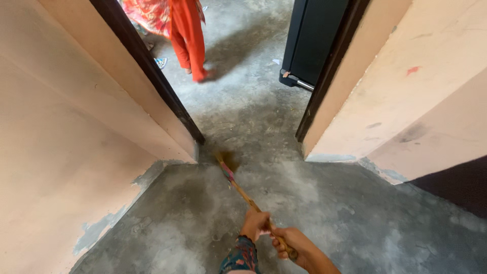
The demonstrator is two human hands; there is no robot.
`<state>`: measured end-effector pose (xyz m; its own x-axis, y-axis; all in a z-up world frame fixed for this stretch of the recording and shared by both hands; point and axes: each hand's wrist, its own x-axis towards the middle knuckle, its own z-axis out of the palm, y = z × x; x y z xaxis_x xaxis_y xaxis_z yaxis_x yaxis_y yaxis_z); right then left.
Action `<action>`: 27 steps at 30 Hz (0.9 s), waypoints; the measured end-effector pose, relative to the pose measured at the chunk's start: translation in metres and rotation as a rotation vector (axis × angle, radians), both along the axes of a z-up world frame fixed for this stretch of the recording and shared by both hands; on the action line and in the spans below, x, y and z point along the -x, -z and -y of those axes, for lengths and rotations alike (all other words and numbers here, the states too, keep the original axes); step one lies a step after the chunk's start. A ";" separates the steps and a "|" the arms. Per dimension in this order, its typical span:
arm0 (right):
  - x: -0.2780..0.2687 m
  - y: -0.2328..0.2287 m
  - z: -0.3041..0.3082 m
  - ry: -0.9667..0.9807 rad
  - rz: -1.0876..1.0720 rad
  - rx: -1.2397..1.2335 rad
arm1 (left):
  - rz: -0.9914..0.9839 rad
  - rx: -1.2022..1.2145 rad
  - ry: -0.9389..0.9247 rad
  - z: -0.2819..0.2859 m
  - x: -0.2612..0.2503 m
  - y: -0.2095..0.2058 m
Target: The person sweeps a concrete floor with a traditional straw broom, gathering debris into a pile and moving it toward a doorway. The person then walks into an adjacent room and continues sweeping near furniture.
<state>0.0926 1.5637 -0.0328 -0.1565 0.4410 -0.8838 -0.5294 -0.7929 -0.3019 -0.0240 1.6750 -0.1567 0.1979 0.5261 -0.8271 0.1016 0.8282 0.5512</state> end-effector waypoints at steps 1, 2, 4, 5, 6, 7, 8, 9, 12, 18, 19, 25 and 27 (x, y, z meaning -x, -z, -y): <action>0.002 -0.014 -0.002 0.010 0.001 -0.006 | 0.003 -0.011 -0.019 -0.002 -0.001 -0.006; 0.003 -0.027 -0.004 0.023 0.003 -0.014 | 0.002 -0.003 -0.047 -0.003 -0.002 -0.012; 0.005 -0.054 -0.006 0.073 0.018 -0.003 | -0.001 0.013 -0.103 -0.009 -0.008 -0.023; 0.006 -0.065 -0.005 0.098 0.025 0.002 | 0.004 0.004 -0.106 -0.008 -0.013 -0.028; 0.005 -0.076 -0.002 0.133 -0.003 -0.010 | 0.009 -0.007 -0.112 -0.010 -0.019 -0.033; 0.004 -0.086 0.001 0.167 -0.031 -0.022 | 0.015 -0.017 -0.117 -0.010 -0.025 -0.037; 0.002 -0.093 0.004 0.199 -0.060 -0.036 | 0.013 -0.010 -0.093 -0.010 -0.033 -0.039; -0.002 -0.099 0.007 0.238 -0.087 -0.050 | 0.011 -0.002 -0.069 -0.014 -0.042 -0.040; -0.014 -0.111 0.021 0.350 -0.162 -0.084 | 0.021 -0.093 0.087 -0.011 -0.061 -0.038; -0.040 -0.133 0.057 0.606 -0.300 -0.099 | 0.175 0.051 0.676 -0.007 -0.107 -0.029; -0.047 -0.138 0.065 0.652 -0.312 -0.102 | 0.204 0.081 0.837 -0.004 -0.122 -0.031; -0.107 -0.157 0.122 0.892 -0.257 -0.131 | 0.240 0.090 1.009 0.065 -0.217 -0.066; -0.132 -0.156 0.145 0.958 -0.243 -0.164 | 0.295 0.115 1.036 0.095 -0.252 -0.086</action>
<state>0.2241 1.4189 0.1228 0.1603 0.5894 -0.7918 -0.9848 0.0418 -0.1683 0.2280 1.5800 -0.0702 0.7010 -0.0893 -0.7076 0.6578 0.4643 0.5931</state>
